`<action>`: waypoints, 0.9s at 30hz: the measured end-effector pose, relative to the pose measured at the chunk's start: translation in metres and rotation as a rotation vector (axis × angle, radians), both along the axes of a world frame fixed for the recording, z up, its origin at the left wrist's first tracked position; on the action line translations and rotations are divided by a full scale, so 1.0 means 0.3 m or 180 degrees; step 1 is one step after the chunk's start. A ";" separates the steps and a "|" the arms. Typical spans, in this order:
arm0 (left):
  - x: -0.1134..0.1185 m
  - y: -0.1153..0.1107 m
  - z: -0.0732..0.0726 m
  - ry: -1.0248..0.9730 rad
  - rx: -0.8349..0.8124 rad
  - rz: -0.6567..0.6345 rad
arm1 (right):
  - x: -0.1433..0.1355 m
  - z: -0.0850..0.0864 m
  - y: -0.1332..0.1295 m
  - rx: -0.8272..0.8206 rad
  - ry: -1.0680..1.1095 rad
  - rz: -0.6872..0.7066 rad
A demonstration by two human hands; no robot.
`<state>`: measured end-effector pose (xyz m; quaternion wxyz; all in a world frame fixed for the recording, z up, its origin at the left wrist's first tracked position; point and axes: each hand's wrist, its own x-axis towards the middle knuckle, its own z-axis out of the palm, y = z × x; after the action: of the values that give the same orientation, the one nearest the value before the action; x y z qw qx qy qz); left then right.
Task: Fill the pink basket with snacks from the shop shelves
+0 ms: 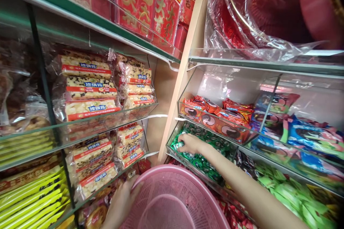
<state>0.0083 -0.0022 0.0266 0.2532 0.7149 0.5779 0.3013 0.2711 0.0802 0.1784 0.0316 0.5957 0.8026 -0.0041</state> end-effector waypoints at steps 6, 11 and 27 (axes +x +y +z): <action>0.001 -0.002 0.003 0.0010 -0.0094 0.0005 | -0.018 -0.006 -0.027 0.0235 -0.0273 0.0184; 0.002 -0.001 0.009 0.0035 -0.0157 -0.0005 | -0.025 -0.011 -0.046 0.0188 -0.0285 0.0315; 0.006 0.003 0.003 -0.0009 -0.0083 -0.0071 | 0.051 0.017 -0.021 0.0662 0.0498 0.0024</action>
<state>0.0100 -0.0013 0.0276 0.2668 0.7175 0.5734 0.2920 0.2864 0.0740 0.1834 -0.0930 0.5905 0.8010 0.0327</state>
